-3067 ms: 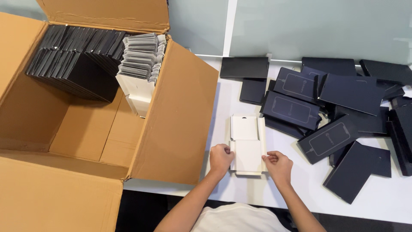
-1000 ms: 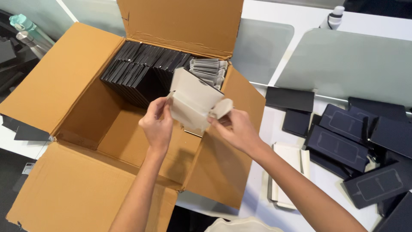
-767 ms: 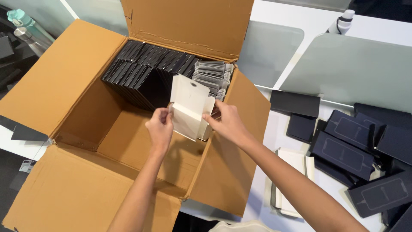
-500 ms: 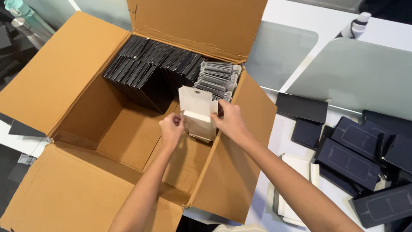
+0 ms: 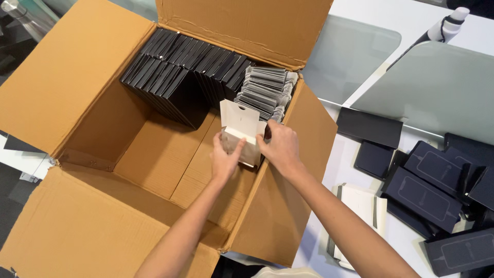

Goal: The person repeatedly picks up stacks of white and black rectangular boxes from a table and places them into a large cardboard shipping box. The person arranges the boxes vertically inside the larger container, filling the available space.

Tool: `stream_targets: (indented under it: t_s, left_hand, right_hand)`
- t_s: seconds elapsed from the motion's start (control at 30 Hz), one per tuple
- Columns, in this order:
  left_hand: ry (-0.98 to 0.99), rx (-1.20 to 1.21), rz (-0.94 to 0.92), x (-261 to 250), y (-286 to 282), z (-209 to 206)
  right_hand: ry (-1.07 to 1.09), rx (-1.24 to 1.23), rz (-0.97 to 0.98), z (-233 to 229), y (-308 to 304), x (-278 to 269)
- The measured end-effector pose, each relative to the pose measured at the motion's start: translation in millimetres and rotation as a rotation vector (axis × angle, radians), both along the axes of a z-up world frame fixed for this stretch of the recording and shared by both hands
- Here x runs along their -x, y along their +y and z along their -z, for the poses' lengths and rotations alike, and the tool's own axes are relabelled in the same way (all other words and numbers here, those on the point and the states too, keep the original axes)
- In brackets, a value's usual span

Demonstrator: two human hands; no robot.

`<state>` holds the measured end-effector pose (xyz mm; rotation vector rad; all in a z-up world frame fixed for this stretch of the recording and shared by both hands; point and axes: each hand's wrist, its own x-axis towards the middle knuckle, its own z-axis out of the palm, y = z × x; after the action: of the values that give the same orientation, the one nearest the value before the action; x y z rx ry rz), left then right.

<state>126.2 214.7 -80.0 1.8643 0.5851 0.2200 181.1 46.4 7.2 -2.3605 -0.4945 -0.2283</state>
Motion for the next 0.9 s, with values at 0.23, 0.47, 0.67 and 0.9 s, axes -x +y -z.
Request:
stream_targets:
  t_s: [0.23,0.47,0.67,0.9]
  left_hand:
    - [-0.02,0.137,-0.054,2.3,-12.3,1.3]
    - [-0.194,0.16,-0.131,-8.2,-12.9,33.7]
    - [0.092,0.107,-0.156,-5.7,-14.7,45.6]
    - [-0.036,0.013,-0.211,-14.6,-17.1,65.2]
  right_hand:
    - [0.063,-0.033,0.007,-8.1,0.9,8.1]
    - [0.044,-0.34,-0.021,-9.8,-4.7,26.5]
    - [-0.068,-0.348,-0.032,-4.3,-4.2,30.8]
    - [-0.038,-0.333,-0.026,-0.7,-4.3,31.3]
